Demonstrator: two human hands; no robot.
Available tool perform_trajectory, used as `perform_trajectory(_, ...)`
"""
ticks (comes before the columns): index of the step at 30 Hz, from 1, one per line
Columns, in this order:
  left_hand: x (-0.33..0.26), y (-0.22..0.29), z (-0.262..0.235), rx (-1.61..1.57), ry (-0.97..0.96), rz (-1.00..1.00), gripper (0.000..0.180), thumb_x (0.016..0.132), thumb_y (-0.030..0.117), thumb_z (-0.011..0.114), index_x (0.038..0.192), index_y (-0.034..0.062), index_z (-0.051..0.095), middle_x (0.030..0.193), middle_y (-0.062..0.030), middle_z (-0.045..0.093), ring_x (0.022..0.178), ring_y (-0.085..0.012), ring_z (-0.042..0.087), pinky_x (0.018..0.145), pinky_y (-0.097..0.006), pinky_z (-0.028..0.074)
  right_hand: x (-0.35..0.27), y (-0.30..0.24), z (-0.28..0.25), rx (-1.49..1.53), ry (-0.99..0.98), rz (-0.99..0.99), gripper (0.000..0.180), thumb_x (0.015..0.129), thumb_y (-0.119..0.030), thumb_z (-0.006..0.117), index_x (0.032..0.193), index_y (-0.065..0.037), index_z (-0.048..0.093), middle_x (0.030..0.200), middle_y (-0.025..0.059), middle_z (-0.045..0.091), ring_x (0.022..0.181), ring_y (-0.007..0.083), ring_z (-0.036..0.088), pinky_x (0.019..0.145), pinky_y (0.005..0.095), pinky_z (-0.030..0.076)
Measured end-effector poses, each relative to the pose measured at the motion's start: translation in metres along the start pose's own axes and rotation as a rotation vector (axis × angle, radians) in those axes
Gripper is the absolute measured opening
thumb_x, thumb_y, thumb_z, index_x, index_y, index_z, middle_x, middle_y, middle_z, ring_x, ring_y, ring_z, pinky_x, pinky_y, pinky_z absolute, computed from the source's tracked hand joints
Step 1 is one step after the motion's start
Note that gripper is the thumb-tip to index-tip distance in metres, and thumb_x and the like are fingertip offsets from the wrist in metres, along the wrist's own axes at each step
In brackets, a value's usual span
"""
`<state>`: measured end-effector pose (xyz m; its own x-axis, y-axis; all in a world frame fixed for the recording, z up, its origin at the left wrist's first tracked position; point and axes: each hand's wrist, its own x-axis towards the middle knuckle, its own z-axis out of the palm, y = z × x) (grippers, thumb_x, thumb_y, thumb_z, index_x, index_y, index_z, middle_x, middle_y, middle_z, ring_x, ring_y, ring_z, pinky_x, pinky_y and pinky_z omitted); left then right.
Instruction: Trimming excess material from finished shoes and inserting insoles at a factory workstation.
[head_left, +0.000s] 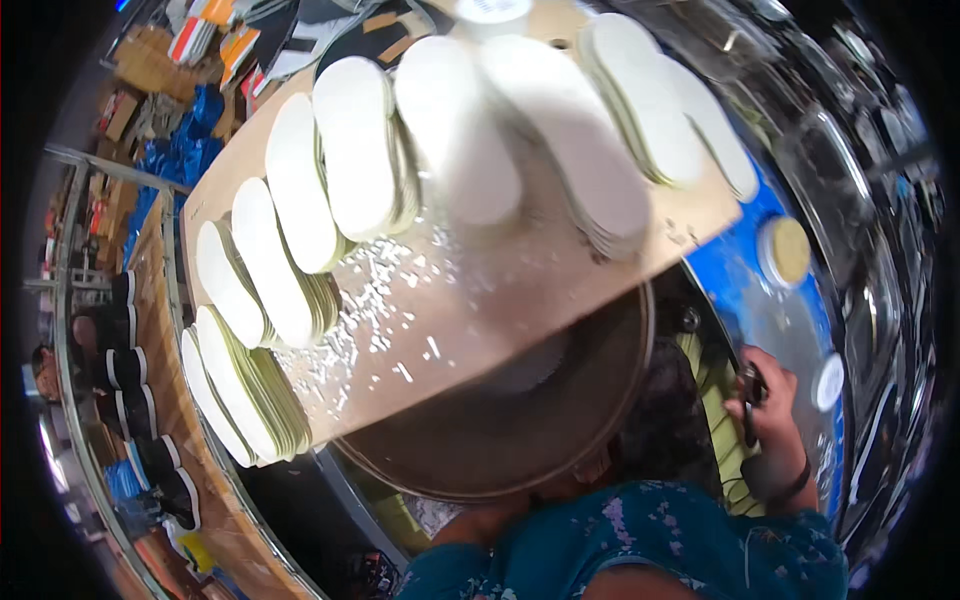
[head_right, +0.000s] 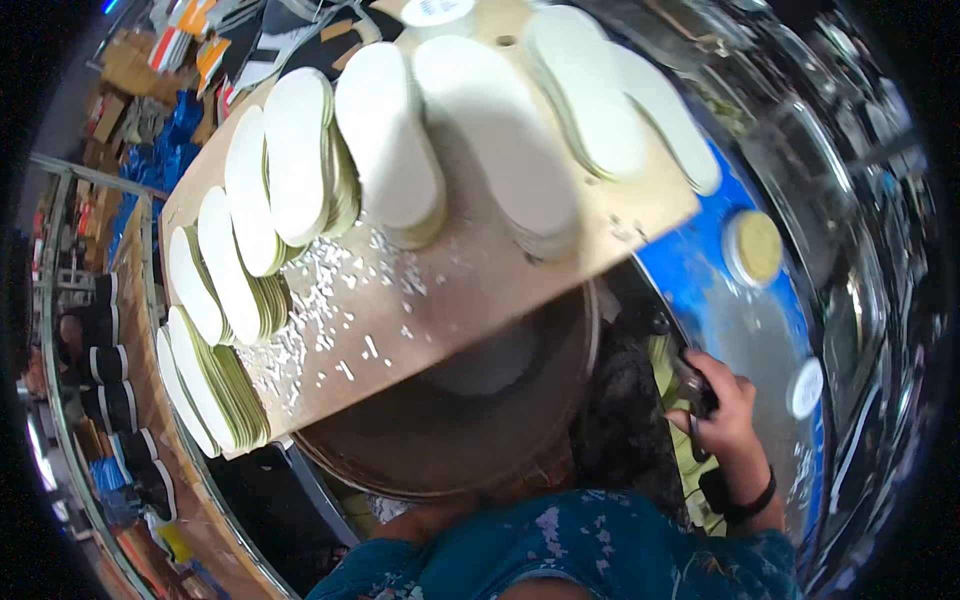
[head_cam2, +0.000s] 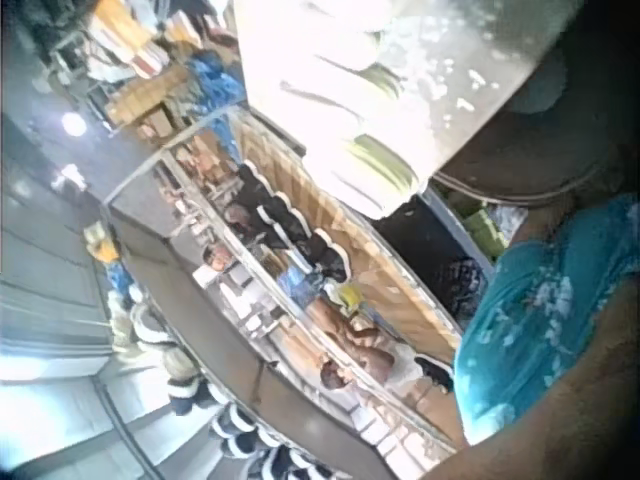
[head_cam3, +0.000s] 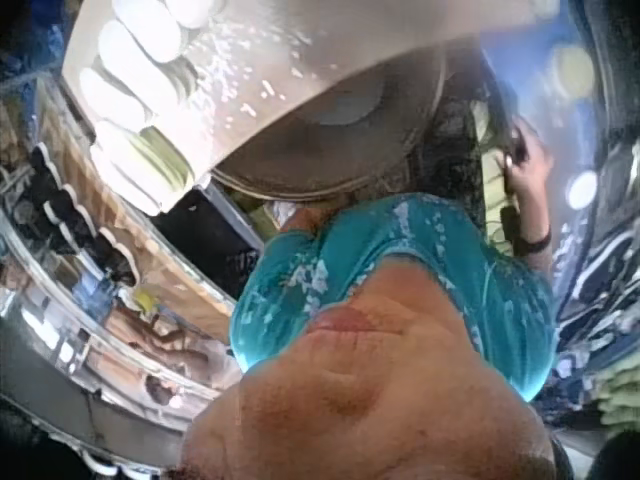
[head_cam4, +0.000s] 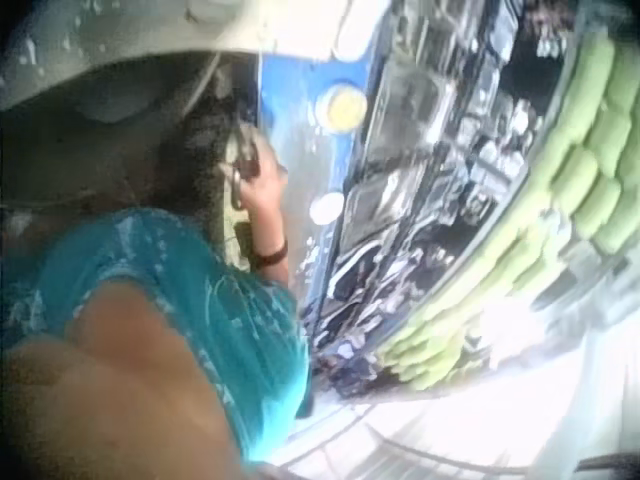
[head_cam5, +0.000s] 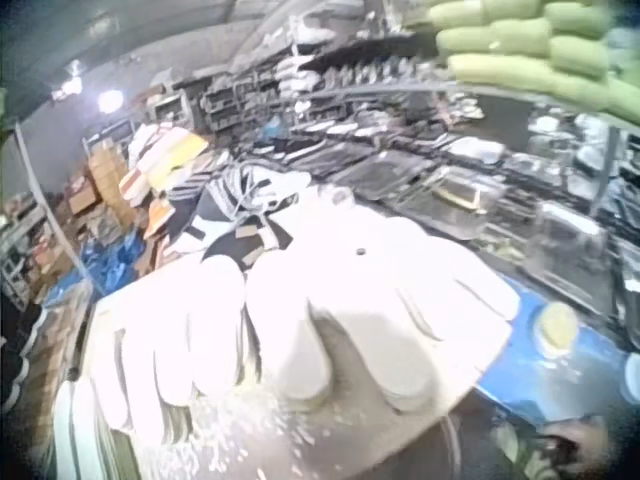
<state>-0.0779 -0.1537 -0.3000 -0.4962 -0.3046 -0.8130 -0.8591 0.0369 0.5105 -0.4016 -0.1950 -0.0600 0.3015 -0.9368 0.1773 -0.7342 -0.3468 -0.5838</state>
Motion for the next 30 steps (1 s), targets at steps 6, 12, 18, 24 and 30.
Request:
perform_trajectory(6, -0.027, -0.046, -0.059, -0.133, 0.006, -0.086, 0.043, 0.08, 0.041, 0.051, 0.107, 0.0079, 0.058, 0.112, -0.0208, 0.054, 0.103, -0.0348, 0.052, 0.088, -0.042, 0.04, 0.044, 0.0, 0.001, 0.119, -0.005, 0.517, 0.06, 0.053, -0.009, 0.071, 0.109, -0.003, 0.051, 0.067, 0.0048, 0.056, 0.056, 0.0136, 0.057, 0.053, 0.0258, 0.045)
perform_trajectory(12, -0.052, -0.076, -0.096, -0.131, 0.069, -0.133, 0.043, 0.08, 0.041, 0.051, 0.108, 0.0084, 0.058, 0.114, -0.0205, 0.053, 0.104, -0.0348, 0.051, 0.089, -0.042, 0.04, 0.066, -0.023, 0.02, 0.136, 0.005, 0.456, 0.066, 0.062, -0.035, 0.075, 0.114, -0.003, 0.05, 0.062, 0.0022, 0.056, 0.055, 0.0113, 0.055, 0.052, 0.0238, 0.043)
perform_trajectory(18, -0.077, -0.08, -0.056, -0.126, 0.139, -0.185, 0.043, 0.08, 0.04, 0.051, 0.109, 0.009, 0.057, 0.116, -0.0201, 0.052, 0.105, -0.0348, 0.051, 0.089, -0.042, 0.039, 0.036, -0.023, 0.052, 0.45, 0.07, 0.502, 0.065, 0.064, -0.035, 0.076, 0.114, -0.001, 0.051, 0.065, 0.0019, 0.058, 0.055, 0.0103, 0.055, 0.054, 0.0232, 0.045)
perform_trajectory(24, -0.105, -0.025, 0.067, -0.208, 0.111, -0.209, 0.043, 0.081, 0.04, 0.05, 0.11, 0.0095, 0.057, 0.118, -0.0198, 0.051, 0.106, -0.0348, 0.05, 0.09, -0.042, 0.039, 0.009, -0.057, 0.072, 0.178, -0.122, 0.24, 0.055, 0.067, -0.013, 0.071, 0.117, -0.01, 0.05, 0.093, 0.0098, 0.062, 0.08, 0.0203, 0.062, 0.071, 0.0289, 0.048)
perform_trajectory(30, -0.127, -0.001, 0.112, -0.115, 0.046, -0.198, 0.043, 0.081, 0.04, 0.05, 0.111, 0.01, 0.056, 0.12, -0.0195, 0.05, 0.107, -0.0348, 0.049, 0.091, -0.041, 0.039, 0.004, -0.072, 0.131, -0.05, -0.204, -0.228, 0.06, 0.064, -0.011, 0.065, 0.121, -0.012, 0.045, 0.108, 0.0132, 0.057, 0.093, 0.0289, 0.058, 0.073, 0.0355, 0.049)
